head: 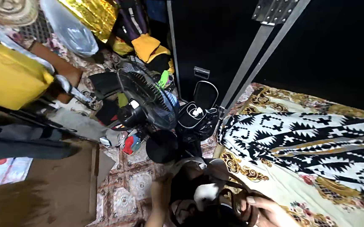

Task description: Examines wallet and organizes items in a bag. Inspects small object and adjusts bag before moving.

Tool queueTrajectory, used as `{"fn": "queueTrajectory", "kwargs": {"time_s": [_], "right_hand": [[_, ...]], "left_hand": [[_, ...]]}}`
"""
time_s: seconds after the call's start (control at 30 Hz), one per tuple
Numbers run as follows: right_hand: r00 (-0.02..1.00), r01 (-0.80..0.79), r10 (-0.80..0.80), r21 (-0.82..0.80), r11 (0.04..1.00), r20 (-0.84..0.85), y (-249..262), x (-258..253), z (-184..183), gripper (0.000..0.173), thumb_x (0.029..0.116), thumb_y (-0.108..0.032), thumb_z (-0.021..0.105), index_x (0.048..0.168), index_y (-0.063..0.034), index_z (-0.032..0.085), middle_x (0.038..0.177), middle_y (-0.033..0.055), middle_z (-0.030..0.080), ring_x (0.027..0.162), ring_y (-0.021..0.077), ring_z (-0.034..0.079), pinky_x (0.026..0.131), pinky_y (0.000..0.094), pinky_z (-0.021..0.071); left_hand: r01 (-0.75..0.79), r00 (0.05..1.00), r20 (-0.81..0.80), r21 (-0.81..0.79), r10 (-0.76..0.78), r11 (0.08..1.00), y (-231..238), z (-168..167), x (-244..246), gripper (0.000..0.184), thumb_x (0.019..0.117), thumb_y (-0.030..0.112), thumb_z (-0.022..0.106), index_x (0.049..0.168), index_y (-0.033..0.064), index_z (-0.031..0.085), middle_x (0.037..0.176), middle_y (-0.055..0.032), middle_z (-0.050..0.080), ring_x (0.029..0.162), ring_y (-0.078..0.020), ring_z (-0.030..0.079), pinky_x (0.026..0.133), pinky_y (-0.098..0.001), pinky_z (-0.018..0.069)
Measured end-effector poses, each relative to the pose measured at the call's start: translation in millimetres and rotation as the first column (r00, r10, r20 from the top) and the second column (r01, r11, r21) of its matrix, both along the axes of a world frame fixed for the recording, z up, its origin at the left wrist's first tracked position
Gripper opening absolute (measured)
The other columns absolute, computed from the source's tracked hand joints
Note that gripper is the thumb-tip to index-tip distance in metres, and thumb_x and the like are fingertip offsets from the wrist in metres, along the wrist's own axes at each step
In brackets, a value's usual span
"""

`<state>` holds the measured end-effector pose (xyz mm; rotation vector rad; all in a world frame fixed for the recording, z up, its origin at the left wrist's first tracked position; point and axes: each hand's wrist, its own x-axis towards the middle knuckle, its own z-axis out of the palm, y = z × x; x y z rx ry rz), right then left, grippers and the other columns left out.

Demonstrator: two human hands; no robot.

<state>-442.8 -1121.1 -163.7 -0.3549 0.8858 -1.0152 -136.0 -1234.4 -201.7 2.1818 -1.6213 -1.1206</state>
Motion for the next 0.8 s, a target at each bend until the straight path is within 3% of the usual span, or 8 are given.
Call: {"fn": "queueTrajectory", "kwargs": {"time_s": [0.13,0.27,0.37,0.47,0.53,0.63,0.7,0.8], "right_hand": [[0.975,-0.098,0.152,-0.301,0.948,0.160,-81,-58,31,0.038,0.0919,-0.047,0.069,0.114,-0.0166,0.077,0.097,0.0002,0.076,0.083,0.0083,0.071,0.074,0.0240,0.0597],[0.965,-0.197,0.244,-0.345,0.918,0.099,-151,-107,88,0.067,0.0789,-0.067,0.073,0.126,-0.0189,0.074,0.083,-0.0051,0.073,0.064,0.0010,0.064,0.059,0.0167,0.0535],[0.925,-0.367,0.365,-0.492,0.790,-0.105,-195,-126,96,0.080,0.0851,-0.066,0.067,0.149,-0.0192,0.055,0.084,-0.0093,0.065,0.061,-0.0051,0.048,0.055,0.0099,0.0383],[0.946,-0.275,0.322,-0.574,0.771,-0.021,-226,-126,100,0.092,0.0821,-0.071,0.066,0.154,-0.0156,0.049,0.085,-0.0065,0.065,0.058,-0.0050,0.049,0.054,0.0102,0.0417],[0.951,-0.218,0.308,-0.613,0.760,0.043,-249,-125,108,0.097,0.0813,-0.081,0.057,0.152,-0.0151,0.050,0.079,-0.0079,0.064,0.060,-0.0022,0.054,0.059,0.0151,0.0485],[0.937,-0.282,0.348,-0.622,0.731,-0.016,-285,-120,115,0.077,0.0889,-0.070,0.058,0.138,-0.0115,0.062,0.078,-0.0085,0.061,0.064,-0.0013,0.054,0.061,0.0145,0.0464],[0.916,-0.399,0.348,-0.555,0.729,-0.201,-308,-111,129,0.048,0.0939,-0.060,0.062,0.116,-0.0186,0.073,0.072,-0.0127,0.057,0.060,-0.0048,0.051,0.056,0.0112,0.0424],[0.916,-0.367,0.273,-0.342,0.865,-0.292,-338,-89,148,0.026,0.0900,-0.045,0.071,0.081,-0.0208,0.072,0.062,-0.0069,0.055,0.052,-0.0024,0.050,0.048,0.0127,0.0423]], "left_hand": [[-0.200,0.970,-0.150,-0.060,0.189,0.978,-50,-34,-36,0.027,0.0972,0.032,0.069,0.085,0.0093,0.078,0.076,-0.0059,0.073,0.072,-0.0190,0.070,0.074,-0.0491,0.0583],[-0.355,0.886,-0.308,0.034,0.347,0.934,-91,-43,-75,0.019,0.0954,0.022,0.071,0.086,0.0074,0.079,0.079,-0.0045,0.074,0.074,-0.0134,0.068,0.075,-0.0407,0.0567],[-0.372,0.846,-0.373,0.098,0.381,0.923,-108,-47,-108,0.017,0.0963,0.021,0.071,0.096,0.0073,0.081,0.089,-0.0055,0.077,0.082,-0.0126,0.071,0.080,-0.0387,0.0570],[-0.344,0.868,-0.313,0.176,0.384,0.922,-115,-56,-136,0.021,0.0962,0.025,0.070,0.097,0.0059,0.079,0.088,-0.0097,0.074,0.083,-0.0199,0.070,0.081,-0.0452,0.0560],[-0.326,0.869,-0.307,0.236,0.388,0.916,-117,-66,-146,0.027,0.0984,0.029,0.068,0.097,0.0035,0.077,0.088,-0.0122,0.074,0.082,-0.0233,0.070,0.080,-0.0470,0.0573],[-0.387,0.775,-0.369,0.362,0.512,0.848,-121,-72,-155,0.031,0.1008,0.030,0.066,0.104,0.0002,0.075,0.093,-0.0158,0.073,0.085,-0.0258,0.072,0.081,-0.0471,0.0598],[-0.387,0.728,-0.404,0.425,0.554,0.818,-124,-72,-155,0.032,0.0997,0.031,0.068,0.107,0.0000,0.073,0.097,-0.0161,0.073,0.087,-0.0258,0.072,0.081,-0.0461,0.0604],[-0.131,0.796,-0.474,0.471,0.376,0.872,-126,-57,-148,0.036,0.1014,0.034,0.063,0.123,0.0067,0.071,0.116,-0.0122,0.072,0.106,-0.0224,0.069,0.093,-0.0431,0.0568]]}}
